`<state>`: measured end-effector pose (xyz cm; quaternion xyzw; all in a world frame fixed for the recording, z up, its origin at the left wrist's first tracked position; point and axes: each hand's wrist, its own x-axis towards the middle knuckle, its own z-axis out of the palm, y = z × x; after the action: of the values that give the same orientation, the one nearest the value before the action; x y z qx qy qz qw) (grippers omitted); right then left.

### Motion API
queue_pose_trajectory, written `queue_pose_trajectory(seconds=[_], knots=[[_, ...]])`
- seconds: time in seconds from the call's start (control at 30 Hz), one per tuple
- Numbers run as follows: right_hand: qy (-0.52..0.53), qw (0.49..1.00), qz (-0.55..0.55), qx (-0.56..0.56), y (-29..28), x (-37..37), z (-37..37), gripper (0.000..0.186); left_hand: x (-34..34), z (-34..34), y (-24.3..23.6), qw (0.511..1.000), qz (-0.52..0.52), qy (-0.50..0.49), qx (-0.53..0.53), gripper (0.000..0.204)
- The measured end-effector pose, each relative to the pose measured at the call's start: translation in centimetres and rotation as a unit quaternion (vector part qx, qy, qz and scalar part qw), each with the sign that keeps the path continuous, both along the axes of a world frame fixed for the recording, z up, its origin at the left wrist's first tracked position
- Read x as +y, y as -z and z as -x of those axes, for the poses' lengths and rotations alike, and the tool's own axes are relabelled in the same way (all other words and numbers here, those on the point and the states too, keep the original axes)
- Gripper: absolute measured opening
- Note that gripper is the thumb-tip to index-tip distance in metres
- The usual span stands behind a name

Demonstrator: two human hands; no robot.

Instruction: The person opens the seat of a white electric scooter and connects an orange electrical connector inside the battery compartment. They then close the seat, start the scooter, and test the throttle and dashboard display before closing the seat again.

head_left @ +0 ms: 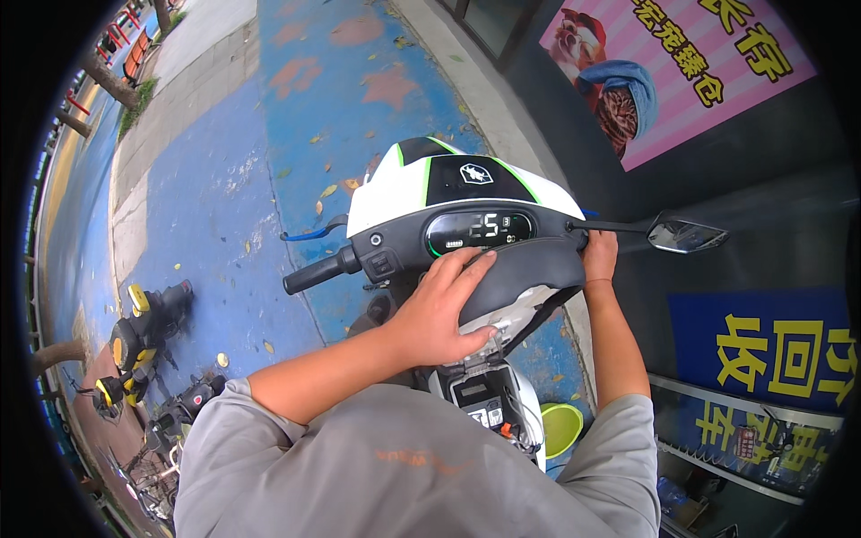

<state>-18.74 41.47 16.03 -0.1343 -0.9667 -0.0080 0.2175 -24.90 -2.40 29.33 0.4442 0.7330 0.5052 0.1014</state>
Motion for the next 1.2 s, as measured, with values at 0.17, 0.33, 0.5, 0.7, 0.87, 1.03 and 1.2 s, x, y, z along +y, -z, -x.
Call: queue_pose_trajectory(seconds=[0.17,0.33,0.5,0.7,0.87,1.03,1.2], knots=[[0.009,1.000,-0.009,0.026,0.6,0.1,0.0,0.028,-0.9,-4.8,-0.9,0.985,-0.066,0.142,0.066,0.101],[0.037,0.997,0.026,-0.060,-0.4,-0.9,-0.5,0.026,-1.3,-9.9,-1.9,0.930,-0.120,0.347,0.022,0.086],[0.047,0.988,0.068,-0.131,-1.1,-1.2,-1.6,0.013,-0.2,-10.6,-3.5,0.879,-0.109,0.461,-0.054,0.068],[0.053,0.973,0.085,-0.209,-2.3,-0.7,0.3,0.017,1.0,-12.8,-3.7,0.799,-0.084,0.566,-0.186,0.051],[0.056,0.986,0.058,-0.146,-1.1,-0.6,0.2,0.018,-1.0,-10.4,-3.4,0.859,-0.042,0.479,-0.178,0.051],[0.051,0.988,0.057,-0.136,-1.4,-0.3,0.1,0.020,-9.2,-2.7,0.2,0.959,0.101,-0.104,0.244,0.044],[0.044,0.983,0.070,-0.164,-2.2,-0.1,0.7,0.023,-15.1,5.7,4.2,0.872,0.300,-0.213,0.324,0.081]])
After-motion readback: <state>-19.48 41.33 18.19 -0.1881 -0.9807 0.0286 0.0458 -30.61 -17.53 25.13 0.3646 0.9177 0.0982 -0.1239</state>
